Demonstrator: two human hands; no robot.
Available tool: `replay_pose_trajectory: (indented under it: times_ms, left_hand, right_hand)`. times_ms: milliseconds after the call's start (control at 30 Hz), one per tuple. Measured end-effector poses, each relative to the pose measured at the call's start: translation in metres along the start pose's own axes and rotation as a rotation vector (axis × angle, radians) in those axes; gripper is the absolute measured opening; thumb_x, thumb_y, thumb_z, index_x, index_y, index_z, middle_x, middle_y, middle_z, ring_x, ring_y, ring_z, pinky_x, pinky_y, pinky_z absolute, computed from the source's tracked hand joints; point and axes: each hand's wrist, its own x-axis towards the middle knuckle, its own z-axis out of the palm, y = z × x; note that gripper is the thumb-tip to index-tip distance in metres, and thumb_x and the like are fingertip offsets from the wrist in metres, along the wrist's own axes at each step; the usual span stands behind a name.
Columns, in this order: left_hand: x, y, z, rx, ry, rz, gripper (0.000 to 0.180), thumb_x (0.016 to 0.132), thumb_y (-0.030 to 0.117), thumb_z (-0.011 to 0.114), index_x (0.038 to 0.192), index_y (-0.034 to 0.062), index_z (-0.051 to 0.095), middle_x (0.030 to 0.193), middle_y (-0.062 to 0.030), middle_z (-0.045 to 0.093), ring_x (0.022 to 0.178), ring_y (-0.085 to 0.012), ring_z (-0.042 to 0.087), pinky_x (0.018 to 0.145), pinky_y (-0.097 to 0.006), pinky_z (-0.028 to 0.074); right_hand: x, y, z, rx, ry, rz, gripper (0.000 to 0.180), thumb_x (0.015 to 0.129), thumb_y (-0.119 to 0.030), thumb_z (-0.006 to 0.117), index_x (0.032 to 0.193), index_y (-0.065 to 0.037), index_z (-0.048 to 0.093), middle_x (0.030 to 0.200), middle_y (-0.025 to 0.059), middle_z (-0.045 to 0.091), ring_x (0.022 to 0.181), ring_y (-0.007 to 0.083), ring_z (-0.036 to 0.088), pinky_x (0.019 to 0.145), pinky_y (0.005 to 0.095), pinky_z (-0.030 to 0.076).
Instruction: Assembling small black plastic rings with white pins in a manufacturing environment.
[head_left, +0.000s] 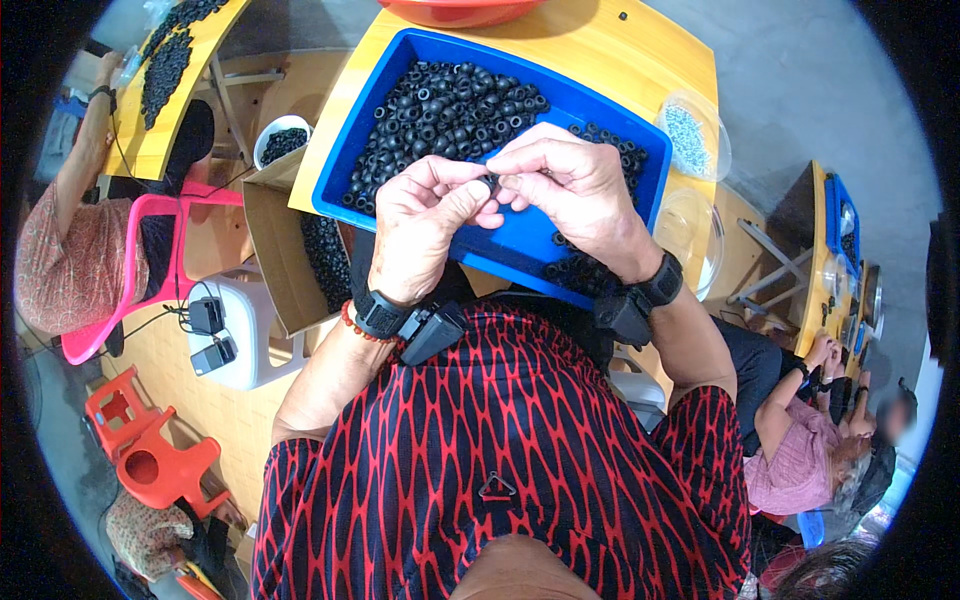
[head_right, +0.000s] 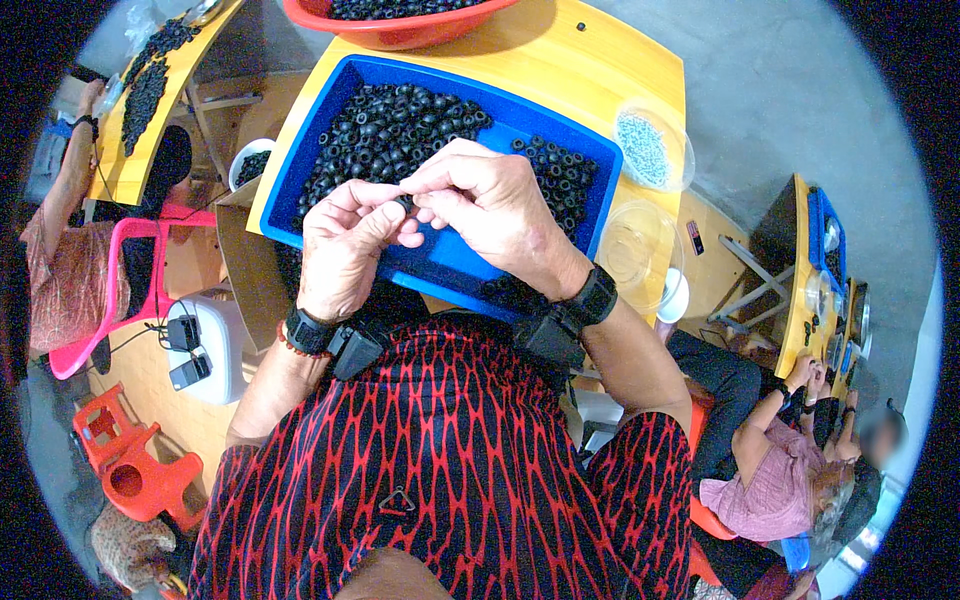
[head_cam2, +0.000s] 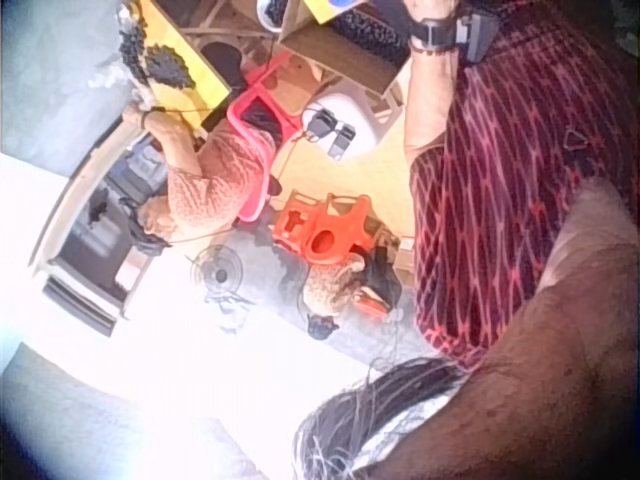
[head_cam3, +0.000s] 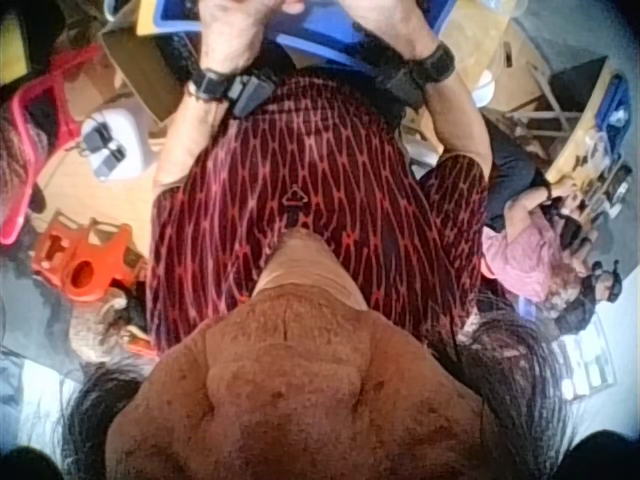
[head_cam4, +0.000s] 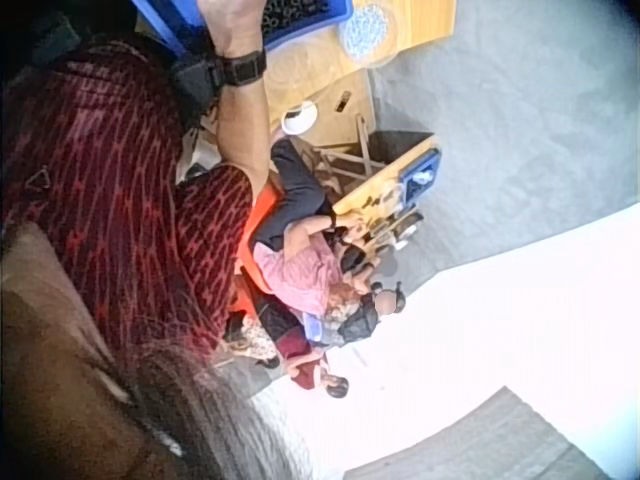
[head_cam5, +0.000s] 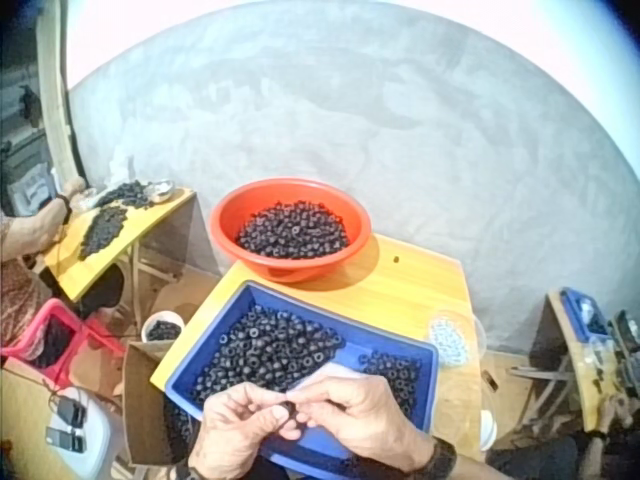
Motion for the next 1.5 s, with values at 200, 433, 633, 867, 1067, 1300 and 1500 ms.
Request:
replay_pose_trajectory:
  times_ms: [200,433,633,867,1067,1300,1500]
  left_hand:
    - [0.001,-0.005,-0.007,0.023,-0.038,-0.006,0.014,0.091,0.000,0.064,0.105,-0.0038,0.060,0.092,-0.0154,0.069,0.081,-0.0204,0.071,0.071,-0.032,0.061]
    - [0.001,-0.004,-0.004,0.027,-0.005,-0.014,0.011,0.092,0.000,0.063,0.102,-0.0036,0.059,0.092,-0.0162,0.070,0.081,-0.0206,0.071,0.071,-0.030,0.060]
    - [0.002,-0.003,-0.002,0.047,-0.007,-0.066,0.011,0.091,-0.001,0.063,0.101,-0.0036,0.059,0.091,-0.0171,0.070,0.081,-0.0209,0.071,0.071,-0.030,0.060]
    - [0.004,0.000,0.002,-0.041,0.016,-0.093,0.014,0.091,0.000,0.064,0.103,-0.0036,0.061,0.098,-0.0171,0.069,0.082,-0.0217,0.070,0.072,-0.030,0.061]
    - [0.003,0.002,0.002,-0.049,0.037,-0.127,0.015,0.091,0.002,0.064,0.105,-0.0045,0.064,0.100,-0.0163,0.070,0.081,-0.0212,0.070,0.073,-0.031,0.060]
    - [0.005,0.005,-0.004,-0.066,-0.014,-0.224,0.012,0.093,0.005,0.063,0.102,-0.0023,0.065,0.096,-0.0132,0.071,0.078,-0.0175,0.069,0.072,-0.031,0.060]
    - [0.005,0.003,-0.005,-0.086,-0.044,-0.210,0.012,0.092,0.006,0.065,0.099,-0.0034,0.063,0.091,-0.0125,0.069,0.076,-0.0169,0.069,0.070,-0.030,0.061]
  right_hand:
    - [-0.001,0.008,0.001,-0.021,0.004,0.003,0.014,0.089,0.005,0.061,0.096,0.000,0.072,0.084,0.0051,0.062,0.071,0.0099,0.065,0.063,0.0217,0.052]
    - [-0.003,0.011,0.007,-0.037,0.012,-0.063,0.017,0.086,0.008,0.060,0.097,0.001,0.071,0.084,0.0061,0.061,0.070,0.0108,0.063,0.063,0.0233,0.052]
    - [-0.003,0.010,0.001,-0.019,-0.041,-0.063,0.021,0.086,0.010,0.057,0.099,0.000,0.072,0.087,0.0067,0.061,0.070,0.0110,0.062,0.063,0.0237,0.051]
    - [-0.001,0.021,0.002,0.009,0.017,-0.076,0.020,0.086,0.009,0.059,0.099,0.000,0.072,0.090,0.0064,0.061,0.070,0.0104,0.062,0.064,0.0234,0.052]
    - [0.000,0.025,0.000,0.103,0.011,-0.020,0.017,0.085,0.006,0.062,0.098,0.001,0.072,0.096,0.0075,0.061,0.071,0.0104,0.062,0.065,0.0233,0.052]
    - [0.000,0.022,-0.002,-0.053,-0.047,-0.095,0.019,0.087,0.010,0.059,0.099,0.002,0.071,0.098,0.0066,0.060,0.075,0.0097,0.061,0.067,0.0220,0.052]
    - [-0.004,0.020,0.001,-0.113,-0.008,-0.128,0.014,0.083,-0.001,0.069,0.096,-0.004,0.074,0.087,0.0060,0.063,0.080,0.0145,0.062,0.069,0.0265,0.050]
